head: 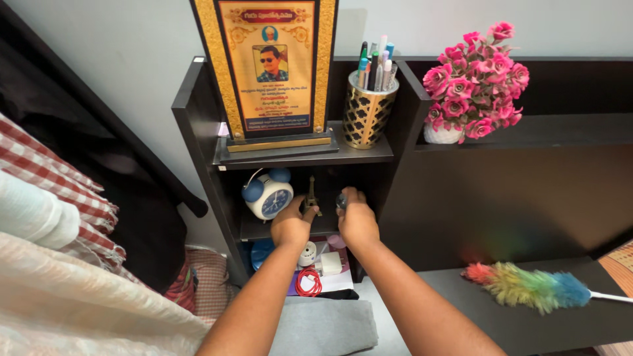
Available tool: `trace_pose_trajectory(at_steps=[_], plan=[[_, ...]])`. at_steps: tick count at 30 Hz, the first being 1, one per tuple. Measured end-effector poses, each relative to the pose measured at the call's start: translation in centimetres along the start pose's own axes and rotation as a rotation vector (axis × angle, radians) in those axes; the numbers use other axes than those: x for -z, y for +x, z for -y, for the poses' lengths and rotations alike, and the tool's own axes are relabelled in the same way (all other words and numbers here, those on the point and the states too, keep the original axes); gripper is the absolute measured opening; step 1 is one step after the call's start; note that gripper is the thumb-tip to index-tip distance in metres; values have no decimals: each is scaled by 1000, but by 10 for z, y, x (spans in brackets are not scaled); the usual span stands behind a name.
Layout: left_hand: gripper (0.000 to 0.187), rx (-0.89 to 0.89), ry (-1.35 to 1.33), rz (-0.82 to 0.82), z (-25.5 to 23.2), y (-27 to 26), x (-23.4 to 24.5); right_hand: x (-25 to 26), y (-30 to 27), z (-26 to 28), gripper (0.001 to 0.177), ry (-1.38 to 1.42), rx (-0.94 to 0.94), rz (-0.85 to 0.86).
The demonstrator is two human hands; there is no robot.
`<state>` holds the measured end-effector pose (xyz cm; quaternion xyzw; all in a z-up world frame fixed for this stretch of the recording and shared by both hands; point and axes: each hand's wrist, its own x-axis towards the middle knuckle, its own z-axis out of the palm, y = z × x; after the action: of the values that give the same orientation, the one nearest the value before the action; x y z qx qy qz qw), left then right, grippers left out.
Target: The person uses a colorful duster to clean a dark wooden desk and shelves. The person moves potted artificial flowers and a small Eiffel Tower model to dust beneath them and then returns them to their places on the shelf.
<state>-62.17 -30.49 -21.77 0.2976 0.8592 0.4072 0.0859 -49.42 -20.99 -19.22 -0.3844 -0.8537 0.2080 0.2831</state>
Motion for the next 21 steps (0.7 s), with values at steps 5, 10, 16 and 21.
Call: trace_pose_trajectory(at_steps=[5,10,16,21], plan=[[52,-11,-30,-29,5,1,-5,18,-10,11,44,91,17,-16],[59,-56,-27,-58,6,-2,-5,51,-23,24,43,159,106,-67],[64,-120,-126,-141,15,-10,-12,92,-37,31,43,238,149,-79],[52,-153,-200,-206,10,-25,-15,131,-53,25,42,336,218,-46]])
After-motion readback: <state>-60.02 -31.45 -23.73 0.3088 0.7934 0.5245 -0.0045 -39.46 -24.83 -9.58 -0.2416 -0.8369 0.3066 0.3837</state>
